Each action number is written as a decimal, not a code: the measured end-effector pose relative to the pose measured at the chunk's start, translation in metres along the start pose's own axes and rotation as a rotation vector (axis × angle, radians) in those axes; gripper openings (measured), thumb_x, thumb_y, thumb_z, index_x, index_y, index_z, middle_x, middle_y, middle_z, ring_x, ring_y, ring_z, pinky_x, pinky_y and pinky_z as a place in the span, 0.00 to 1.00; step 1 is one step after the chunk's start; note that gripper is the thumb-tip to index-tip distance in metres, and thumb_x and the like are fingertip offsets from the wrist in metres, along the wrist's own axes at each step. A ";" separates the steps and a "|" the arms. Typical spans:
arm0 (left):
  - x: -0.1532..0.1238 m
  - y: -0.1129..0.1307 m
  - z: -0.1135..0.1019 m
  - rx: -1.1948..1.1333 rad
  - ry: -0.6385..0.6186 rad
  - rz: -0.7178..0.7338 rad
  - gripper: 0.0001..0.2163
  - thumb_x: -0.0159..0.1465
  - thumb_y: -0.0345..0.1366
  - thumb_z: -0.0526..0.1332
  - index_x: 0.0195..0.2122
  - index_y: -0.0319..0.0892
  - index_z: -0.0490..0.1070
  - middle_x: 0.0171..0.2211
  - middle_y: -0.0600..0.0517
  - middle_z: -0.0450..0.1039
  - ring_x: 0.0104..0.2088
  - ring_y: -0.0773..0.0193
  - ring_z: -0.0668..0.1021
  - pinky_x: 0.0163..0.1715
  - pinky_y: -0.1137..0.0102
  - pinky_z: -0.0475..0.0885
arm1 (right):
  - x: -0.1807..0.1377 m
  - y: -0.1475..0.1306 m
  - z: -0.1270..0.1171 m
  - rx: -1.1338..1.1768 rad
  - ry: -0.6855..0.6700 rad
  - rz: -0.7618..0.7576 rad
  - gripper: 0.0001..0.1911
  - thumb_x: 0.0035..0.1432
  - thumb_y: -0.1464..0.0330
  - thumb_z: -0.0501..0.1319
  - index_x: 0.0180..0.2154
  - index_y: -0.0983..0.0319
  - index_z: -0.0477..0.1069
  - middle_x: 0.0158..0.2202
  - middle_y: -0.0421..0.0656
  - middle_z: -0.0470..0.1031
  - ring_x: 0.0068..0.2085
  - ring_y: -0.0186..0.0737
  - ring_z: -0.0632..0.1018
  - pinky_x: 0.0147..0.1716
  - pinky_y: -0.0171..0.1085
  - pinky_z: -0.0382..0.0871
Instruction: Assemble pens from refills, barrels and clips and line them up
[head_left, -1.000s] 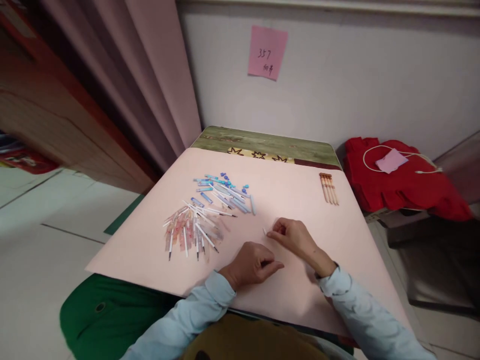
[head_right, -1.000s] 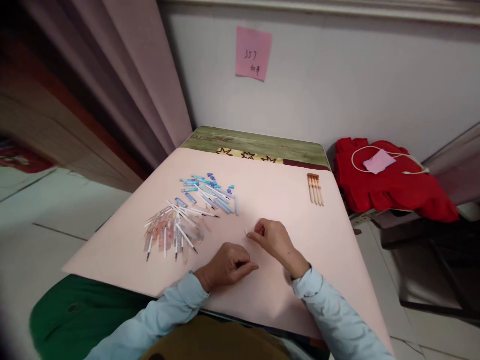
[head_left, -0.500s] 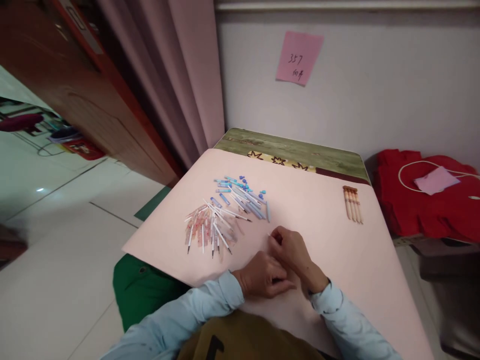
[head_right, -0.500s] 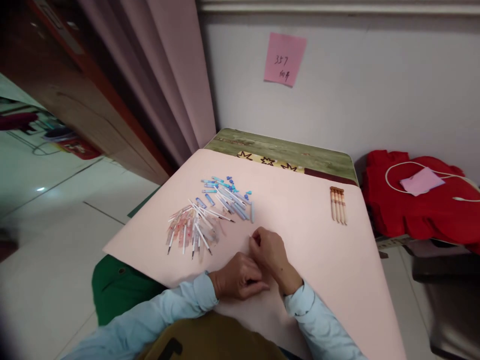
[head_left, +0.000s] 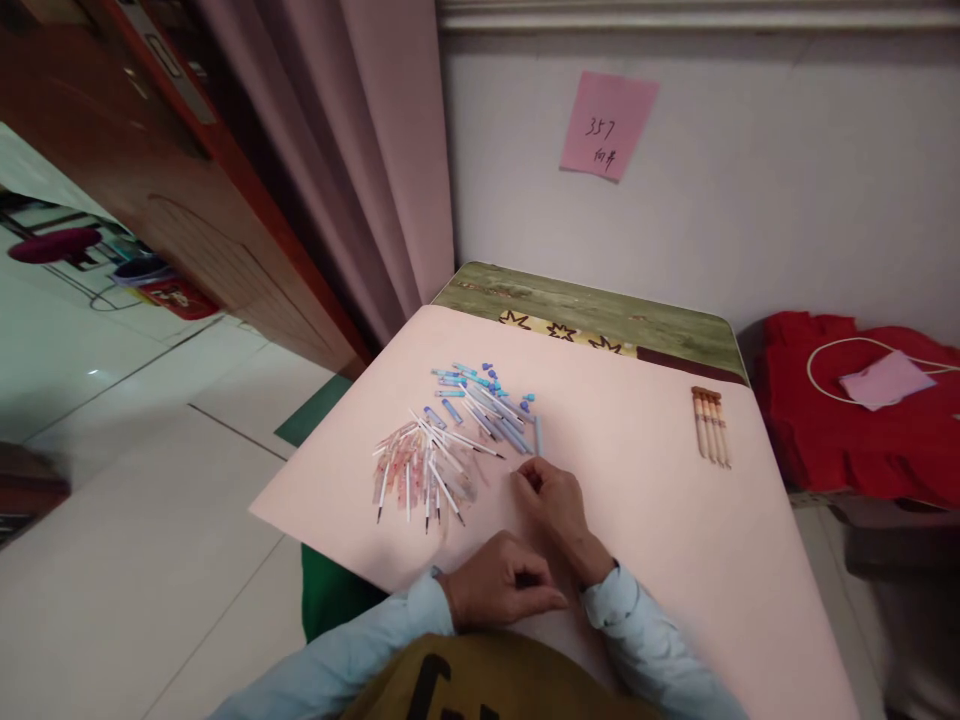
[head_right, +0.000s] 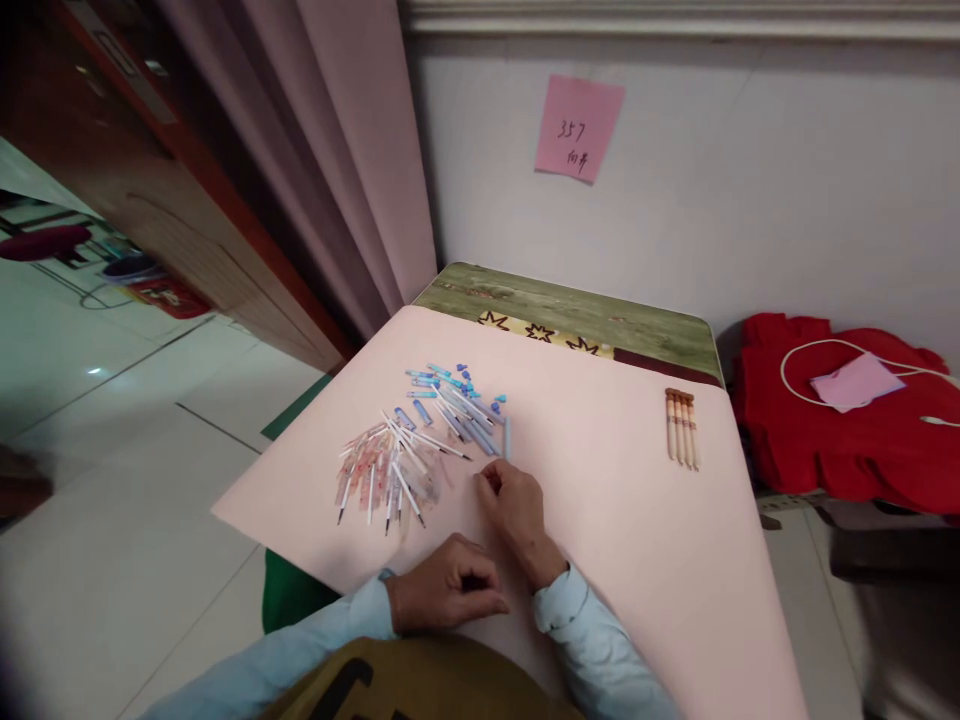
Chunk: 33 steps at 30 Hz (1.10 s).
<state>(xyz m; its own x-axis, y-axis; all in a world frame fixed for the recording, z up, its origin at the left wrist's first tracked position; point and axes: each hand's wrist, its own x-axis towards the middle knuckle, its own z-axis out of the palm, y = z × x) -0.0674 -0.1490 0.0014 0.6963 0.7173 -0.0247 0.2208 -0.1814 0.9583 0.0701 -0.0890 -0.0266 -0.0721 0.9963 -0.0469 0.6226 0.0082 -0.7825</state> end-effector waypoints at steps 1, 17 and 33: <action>-0.006 0.004 -0.008 -0.028 0.011 -0.047 0.15 0.63 0.43 0.62 0.23 0.39 0.73 0.19 0.54 0.70 0.21 0.71 0.69 0.23 0.74 0.61 | -0.001 0.000 0.002 -0.044 0.010 -0.012 0.09 0.59 0.62 0.59 0.31 0.59 0.74 0.26 0.38 0.78 0.27 0.36 0.75 0.28 0.32 0.61; -0.060 -0.006 -0.073 -0.033 0.768 -0.350 0.16 0.62 0.47 0.61 0.24 0.41 0.74 0.20 0.53 0.72 0.23 0.67 0.72 0.27 0.73 0.67 | -0.004 0.007 0.009 -0.139 0.066 -0.171 0.09 0.62 0.61 0.59 0.38 0.58 0.74 0.31 0.38 0.79 0.31 0.35 0.78 0.32 0.31 0.63; -0.077 -0.030 -0.159 0.054 1.253 -0.311 0.14 0.58 0.46 0.65 0.38 0.40 0.75 0.29 0.51 0.75 0.25 0.66 0.73 0.27 0.71 0.70 | -0.005 0.012 0.011 -0.101 0.098 -0.147 0.12 0.64 0.60 0.54 0.36 0.58 0.74 0.30 0.39 0.79 0.29 0.36 0.77 0.30 0.32 0.62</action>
<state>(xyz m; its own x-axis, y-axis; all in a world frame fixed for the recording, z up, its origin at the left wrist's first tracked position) -0.2359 -0.0920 0.0193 -0.4935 0.8672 0.0667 0.3043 0.1003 0.9473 0.0693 -0.0951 -0.0431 -0.0946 0.9873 0.1275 0.6863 0.1574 -0.7100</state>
